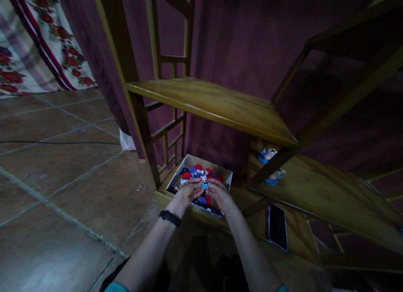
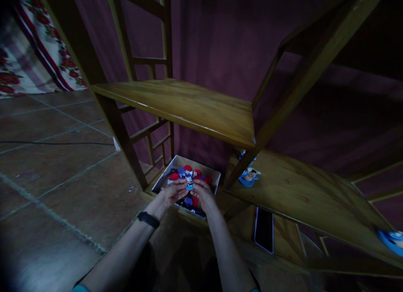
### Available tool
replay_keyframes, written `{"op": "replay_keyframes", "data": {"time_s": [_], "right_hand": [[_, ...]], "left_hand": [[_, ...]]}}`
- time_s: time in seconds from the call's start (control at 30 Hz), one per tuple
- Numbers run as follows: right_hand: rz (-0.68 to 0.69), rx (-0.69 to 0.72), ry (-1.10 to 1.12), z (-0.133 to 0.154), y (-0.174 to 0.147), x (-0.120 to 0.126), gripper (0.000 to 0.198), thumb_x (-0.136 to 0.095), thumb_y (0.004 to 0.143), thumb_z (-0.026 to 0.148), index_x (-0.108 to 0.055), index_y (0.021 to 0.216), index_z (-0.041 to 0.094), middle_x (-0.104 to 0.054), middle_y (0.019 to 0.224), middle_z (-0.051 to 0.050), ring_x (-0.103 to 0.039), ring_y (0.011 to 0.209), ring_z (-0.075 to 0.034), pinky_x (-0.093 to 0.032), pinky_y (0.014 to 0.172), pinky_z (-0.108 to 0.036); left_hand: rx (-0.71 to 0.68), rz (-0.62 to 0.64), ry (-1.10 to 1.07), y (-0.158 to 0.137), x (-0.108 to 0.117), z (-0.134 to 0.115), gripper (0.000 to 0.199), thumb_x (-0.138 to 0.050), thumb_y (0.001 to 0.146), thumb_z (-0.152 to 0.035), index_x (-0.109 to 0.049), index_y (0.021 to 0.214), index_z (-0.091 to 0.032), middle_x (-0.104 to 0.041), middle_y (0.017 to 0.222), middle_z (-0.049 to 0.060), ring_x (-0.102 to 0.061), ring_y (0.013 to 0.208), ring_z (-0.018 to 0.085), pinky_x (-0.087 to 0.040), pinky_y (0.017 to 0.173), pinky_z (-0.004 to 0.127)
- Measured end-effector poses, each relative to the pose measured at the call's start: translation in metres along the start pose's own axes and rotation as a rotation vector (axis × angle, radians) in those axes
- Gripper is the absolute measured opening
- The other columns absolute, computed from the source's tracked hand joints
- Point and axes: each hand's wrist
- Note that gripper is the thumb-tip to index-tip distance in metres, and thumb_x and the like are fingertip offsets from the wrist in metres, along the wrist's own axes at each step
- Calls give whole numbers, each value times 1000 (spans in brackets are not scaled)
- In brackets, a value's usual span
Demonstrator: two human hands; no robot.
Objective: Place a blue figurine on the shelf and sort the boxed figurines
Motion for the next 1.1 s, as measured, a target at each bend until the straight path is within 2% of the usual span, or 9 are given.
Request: {"op": "replay_keyframes", "data": {"time_s": [0.43,0.6,0.77,0.93,1.1], "right_hand": [[44,84,-108,-3,1,7,27,-72,58,24,-64,84,20,-64,88,-3,-58,74,-14,-46,67,-28],[96,186,-179,7,-6,0,25,-69,60,28,-64,84,22,-65,85,-1,-57,75,-14,-44,70,-27],[113,183,-191,15,-12,-6,25,-68,61,31,-64,84,22,-65,83,0,-57,75,-14,-44,72,-27],[111,199,-159,17,-13,-7,21,-66,64,32,-63,83,22,-63,88,-1,-56,81,-14,-44,73,-26],[96,173,-126,16,-12,-9,30,-68,63,31,-62,91,23,-63,93,-1,-57,82,-15,-45,69,-25]], "left_hand": [[-122,30,106,-8,1,-3,27,-64,64,-1,-61,88,-12,-64,67,4,-62,59,12,-51,57,22],[-83,153,77,-16,5,-12,27,-67,62,-1,-62,86,-13,-67,79,7,-64,70,15,-53,68,29],[-41,220,30,-20,5,-19,19,-67,66,-8,-63,84,-12,-68,77,8,-65,69,15,-52,73,31],[-58,198,72,-19,4,-19,18,-68,66,-9,-64,83,-10,-68,75,9,-64,65,14,-53,64,24],[-66,154,92,-19,0,-17,15,-69,64,-10,-66,79,-9,-68,73,9,-64,62,13,-52,60,22]]}}
Point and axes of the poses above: each hand's wrist, its own y-axis towards the middle knuckle, its own x-axis out of the back of the hand, z = x × y
